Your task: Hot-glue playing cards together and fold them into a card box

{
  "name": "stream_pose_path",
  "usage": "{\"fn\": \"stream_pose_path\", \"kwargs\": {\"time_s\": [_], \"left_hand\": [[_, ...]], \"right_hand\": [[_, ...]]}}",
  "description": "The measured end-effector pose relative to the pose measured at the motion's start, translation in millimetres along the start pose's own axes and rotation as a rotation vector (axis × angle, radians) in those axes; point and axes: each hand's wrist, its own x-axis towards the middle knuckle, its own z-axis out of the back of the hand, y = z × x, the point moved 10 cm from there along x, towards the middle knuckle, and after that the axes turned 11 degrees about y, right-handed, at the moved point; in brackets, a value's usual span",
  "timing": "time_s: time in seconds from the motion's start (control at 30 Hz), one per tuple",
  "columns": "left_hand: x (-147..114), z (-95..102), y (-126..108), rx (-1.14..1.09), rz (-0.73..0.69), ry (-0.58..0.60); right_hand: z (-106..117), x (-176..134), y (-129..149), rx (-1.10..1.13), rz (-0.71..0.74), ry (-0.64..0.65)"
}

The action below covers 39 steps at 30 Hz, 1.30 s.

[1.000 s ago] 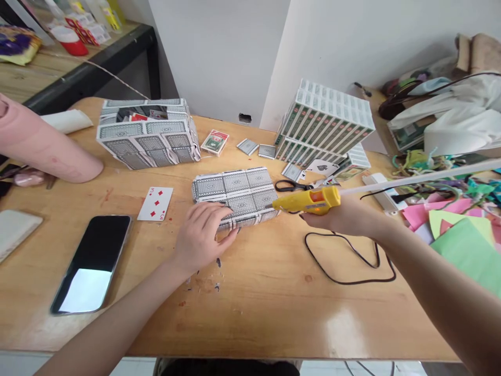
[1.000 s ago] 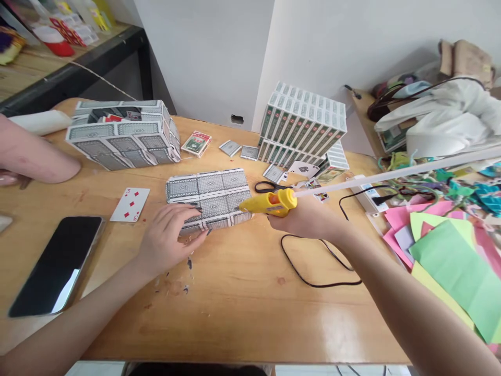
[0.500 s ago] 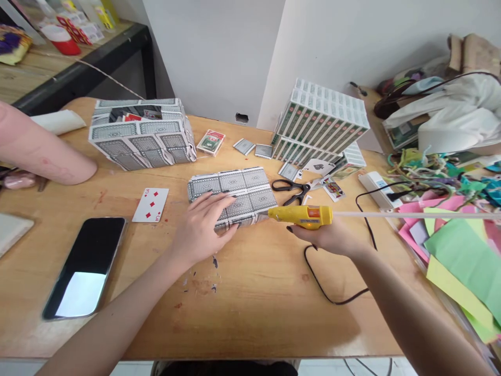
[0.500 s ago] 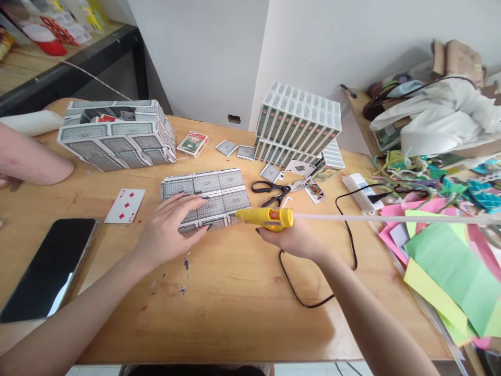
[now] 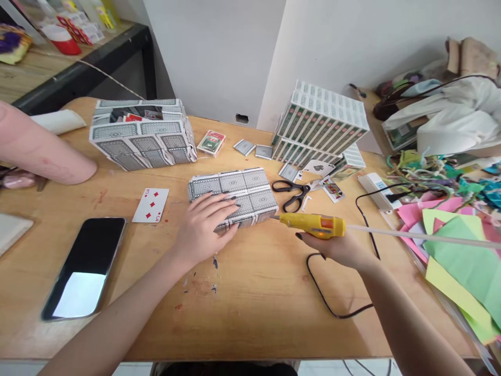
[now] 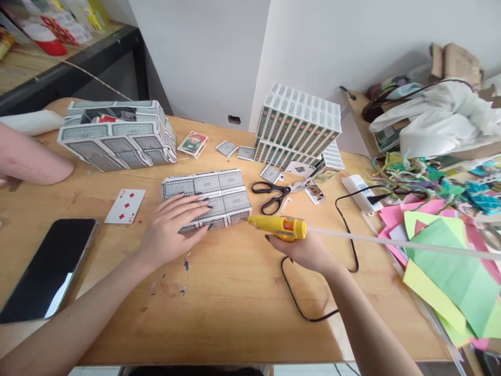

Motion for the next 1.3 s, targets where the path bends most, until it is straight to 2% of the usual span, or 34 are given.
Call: {"fn": "stream_pose_path", "kwargs": {"time_s": [0.1,0.3,0.53,0.63,0.73,0.83,1.0,1.1,1.3], "left_hand": [[3.3,2.3,-2.2,0.0,0.007,-0.015],[8.8,2.6,-2.9,-0.022,0.03,-0.01],[8.1,-0.7,0.0,-0.047,0.041,0.001],[7.2,-0.7,-0.5,-0.041,0.033,-0.005],[6.6,-1.1,0.5,-0.054,0.041,-0.003],[6.2,-1.8,2.5,-0.074,0.059,0.002],[4.6,0.3,0.8,-0.066,0.036,-0.027],[2.9,1.3,-0.4,-0.05,0.018,-0.051],[1.8,1.5,-1.1,-0.041,0.006,-0.075]], "right_hand": [[7.8,-5.5,-7.7,0.064,-0.012,-0.081],[3.1,-9.8,-19.6,0.203,-0.065,-0.174],[7.7,-3.9,-4.1,0.267,0.092,-0.355],[6.0,1.5,1.9,0.28,0.133,-0.376],[-5.5,10.0,5.2,0.274,0.162,-0.352],[-20.4,18.7,14.8,0.18,0.225,-0.354],[-41.5,28.1,48.5,-0.099,0.334,-0.39],[-43.1,28.9,59.1,-0.146,0.352,-0.443],[-34.1,22.6,53.0,-0.264,0.253,-0.579]]}}
